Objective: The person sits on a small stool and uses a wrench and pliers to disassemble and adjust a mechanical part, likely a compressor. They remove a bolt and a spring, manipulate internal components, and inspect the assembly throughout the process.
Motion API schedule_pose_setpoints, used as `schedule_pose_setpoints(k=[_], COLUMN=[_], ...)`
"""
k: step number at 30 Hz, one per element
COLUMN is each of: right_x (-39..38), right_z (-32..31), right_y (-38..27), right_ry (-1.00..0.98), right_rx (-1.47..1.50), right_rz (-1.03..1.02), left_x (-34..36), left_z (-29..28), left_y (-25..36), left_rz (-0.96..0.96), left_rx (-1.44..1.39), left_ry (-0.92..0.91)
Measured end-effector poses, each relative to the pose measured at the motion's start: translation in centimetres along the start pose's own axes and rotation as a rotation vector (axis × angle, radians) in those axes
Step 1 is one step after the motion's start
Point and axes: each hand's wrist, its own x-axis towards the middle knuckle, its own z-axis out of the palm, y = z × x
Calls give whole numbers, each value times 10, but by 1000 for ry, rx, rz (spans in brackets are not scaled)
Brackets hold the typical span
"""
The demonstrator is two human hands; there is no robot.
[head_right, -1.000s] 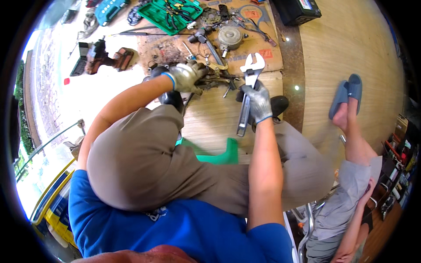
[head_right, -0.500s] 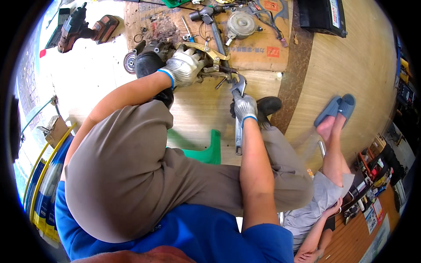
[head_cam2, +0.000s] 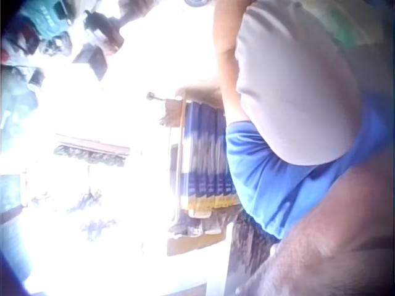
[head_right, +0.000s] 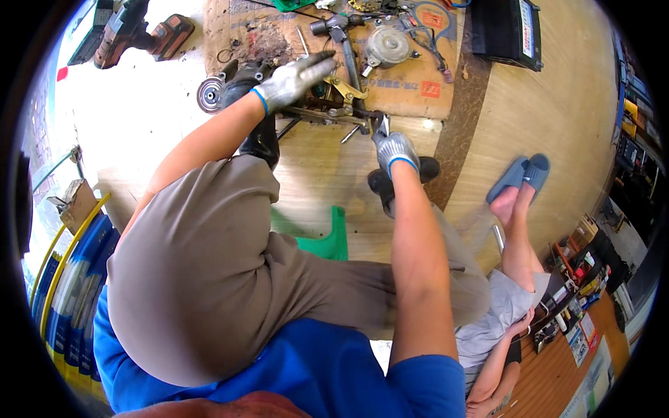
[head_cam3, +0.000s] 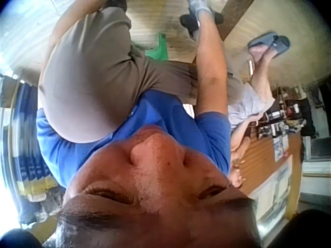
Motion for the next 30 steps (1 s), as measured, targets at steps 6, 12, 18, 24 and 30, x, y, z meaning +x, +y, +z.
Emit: schedule_pose_setpoints(k=[6, 12, 18, 24, 30], right_x=[-20, -12, -65, -107, -85], right_z=[-12, -2, -7, 18, 65], right_y=[-36, -25, -29, -41, -42], right_ry=[81, 16, -426, -291, -295], right_rx=[415, 807, 1522, 1491, 1715], right_rz=[344, 274, 292, 353, 284], left_x=[-1, 1, -16, -5, -4], left_z=[17, 16, 30, 29, 37], left_y=[-27, -31, 44, 62, 52], left_rz=[-19, -45, 282, -53, -20], left_rx=[117, 127, 532, 457, 424], left_ry=[226, 243, -168, -420, -334])
